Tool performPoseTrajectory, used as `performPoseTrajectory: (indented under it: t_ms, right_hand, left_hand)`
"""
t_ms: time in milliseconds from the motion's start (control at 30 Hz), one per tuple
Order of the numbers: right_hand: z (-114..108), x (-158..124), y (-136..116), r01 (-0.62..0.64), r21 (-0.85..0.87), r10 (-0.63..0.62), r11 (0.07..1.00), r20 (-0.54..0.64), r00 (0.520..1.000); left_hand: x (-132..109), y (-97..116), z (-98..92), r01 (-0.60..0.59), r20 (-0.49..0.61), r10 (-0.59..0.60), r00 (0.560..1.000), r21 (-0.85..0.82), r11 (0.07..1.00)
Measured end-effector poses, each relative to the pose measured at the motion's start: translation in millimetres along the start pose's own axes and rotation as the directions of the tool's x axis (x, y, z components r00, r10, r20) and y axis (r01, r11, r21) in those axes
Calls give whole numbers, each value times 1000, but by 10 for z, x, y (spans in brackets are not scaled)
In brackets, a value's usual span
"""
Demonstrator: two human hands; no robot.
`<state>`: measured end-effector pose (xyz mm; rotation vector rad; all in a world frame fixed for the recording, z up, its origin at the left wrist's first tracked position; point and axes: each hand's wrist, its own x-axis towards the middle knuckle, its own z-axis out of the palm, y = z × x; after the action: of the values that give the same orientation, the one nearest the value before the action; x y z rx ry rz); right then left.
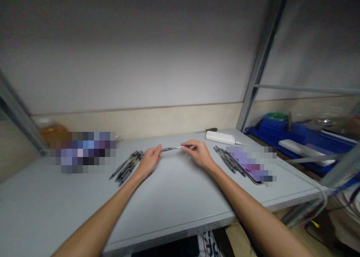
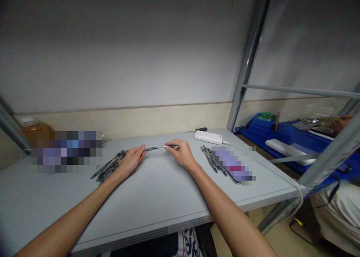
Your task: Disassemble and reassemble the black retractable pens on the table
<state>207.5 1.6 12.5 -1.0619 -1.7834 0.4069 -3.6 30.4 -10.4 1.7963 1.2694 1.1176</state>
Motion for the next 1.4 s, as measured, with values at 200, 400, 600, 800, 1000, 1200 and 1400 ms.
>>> performPoseTrajectory:
  t_ms: [200, 400, 600, 800, 1000, 1200, 1400]
  right_hand:
    - [28, -13, 25, -23, -12, 23, 1000, 37, 999]
    - [44, -20, 14, -205, 143, 178, 968, 182, 967]
    - [47, 5, -34, -364, 346, 288, 865, 252, 924]
    - [29, 26, 35, -296, 362, 258, 884, 150, 954]
    - [32, 16, 76, -332, 163, 303, 929, 177, 936]
    - [21, 26, 63, -237, 224, 222, 945, 91, 971]
    - [14, 12, 69, -278, 130, 258, 952, 154, 954]
  left_hand:
    - [-49, 65, 8, -71, 43, 70, 997, 19, 997]
    - [-59, 68, -20, -199, 36, 199, 979, 19, 980]
    - [-13, 75, -14, -101, -39, 95, 995, -231, 968]
    - [35, 8, -54, -5, -77, -28, 997, -400, 916]
    - [2, 45, -27, 0, -48, -20, 999, -384, 923]
    - [4, 105, -56, 25, -79, -62, 995, -405, 914]
    - [-6, 107, -45, 65, -50, -94, 994, -415, 907]
